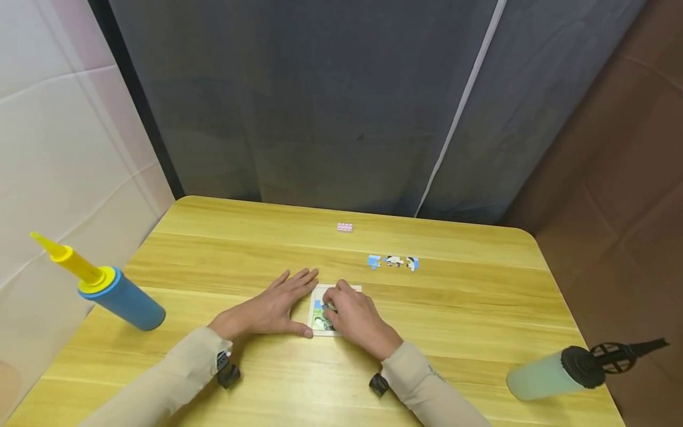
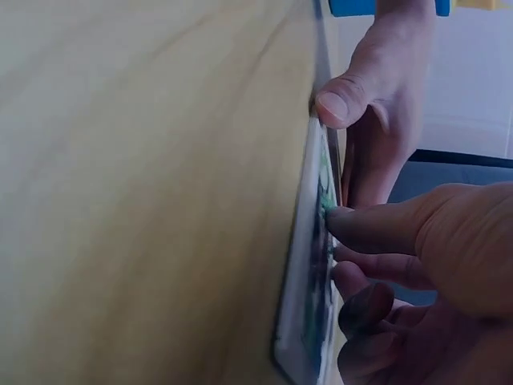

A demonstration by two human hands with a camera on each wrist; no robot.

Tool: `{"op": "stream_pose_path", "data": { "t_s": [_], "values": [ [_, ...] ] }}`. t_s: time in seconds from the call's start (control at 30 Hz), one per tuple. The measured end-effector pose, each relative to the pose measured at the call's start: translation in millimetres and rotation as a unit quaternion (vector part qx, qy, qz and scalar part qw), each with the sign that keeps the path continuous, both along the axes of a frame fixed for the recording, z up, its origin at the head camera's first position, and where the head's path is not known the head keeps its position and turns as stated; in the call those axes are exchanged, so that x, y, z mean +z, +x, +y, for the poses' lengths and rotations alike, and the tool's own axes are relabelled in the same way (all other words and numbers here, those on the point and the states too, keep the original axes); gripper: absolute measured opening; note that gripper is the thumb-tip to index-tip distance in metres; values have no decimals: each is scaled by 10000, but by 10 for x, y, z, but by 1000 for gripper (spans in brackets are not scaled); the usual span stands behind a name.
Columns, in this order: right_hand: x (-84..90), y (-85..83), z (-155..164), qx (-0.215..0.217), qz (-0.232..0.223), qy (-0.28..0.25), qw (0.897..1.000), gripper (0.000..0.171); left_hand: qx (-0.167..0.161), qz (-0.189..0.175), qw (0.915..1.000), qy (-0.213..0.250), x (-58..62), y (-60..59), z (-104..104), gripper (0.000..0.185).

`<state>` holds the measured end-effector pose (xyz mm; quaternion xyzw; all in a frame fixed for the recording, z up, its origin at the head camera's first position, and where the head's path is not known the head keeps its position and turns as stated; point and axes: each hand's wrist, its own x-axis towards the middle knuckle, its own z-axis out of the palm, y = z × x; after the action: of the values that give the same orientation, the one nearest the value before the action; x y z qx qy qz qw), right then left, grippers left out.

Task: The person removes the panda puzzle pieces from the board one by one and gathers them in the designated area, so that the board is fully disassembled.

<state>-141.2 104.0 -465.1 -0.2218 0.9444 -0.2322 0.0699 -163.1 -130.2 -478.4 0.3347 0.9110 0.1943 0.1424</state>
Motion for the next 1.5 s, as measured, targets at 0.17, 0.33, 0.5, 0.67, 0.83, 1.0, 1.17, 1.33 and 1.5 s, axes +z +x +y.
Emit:
{"op": "stream_pose_path", "data": {
  "t_s": [0.17, 0.33, 0.5, 0.67, 0.83, 1.0, 1.17, 1.33, 1.5],
  "values": [
    [72, -78, -23, 151, -370, 158, 9991, 22, 3, -34, 10000, -4, 6, 4, -8, 115],
    [178, -235, -70, 371, -1002, 353, 9936, 21, -19, -8, 10000, 56, 1, 4, -7, 115],
    [222, -348, -109, 437, -1407, 523, 9877, 18, -22, -38, 10000, 84, -11, 2, -4, 115],
    [215, -325, -110, 417, -1324, 515, 9890, 19, 10, -83, 9999, 56, -3, 6, -8, 115],
    [200, -267, -93, 455, -1024, 362, 9930, 21, 38, -70, 9999, 86, 8, -1, 6, 116],
    [150, -221, -64, 475, -826, 101, 9954, 20, 44, -123, 9999, 108, 16, 2, 11, 116],
    [112, -167, -43, 507, -701, 66, 9962, 17, 43, -85, 9999, 71, 12, -7, 17, 116],
    [77, -121, -32, 730, -400, 310, 9960, 11, 36, -63, 10000, 54, 12, -9, 17, 116],
    [55, -88, -6, 818, -101, 369, 9959, 18, 4, -41, 10000, 53, 3, -15, 18, 115]
  ]
}}
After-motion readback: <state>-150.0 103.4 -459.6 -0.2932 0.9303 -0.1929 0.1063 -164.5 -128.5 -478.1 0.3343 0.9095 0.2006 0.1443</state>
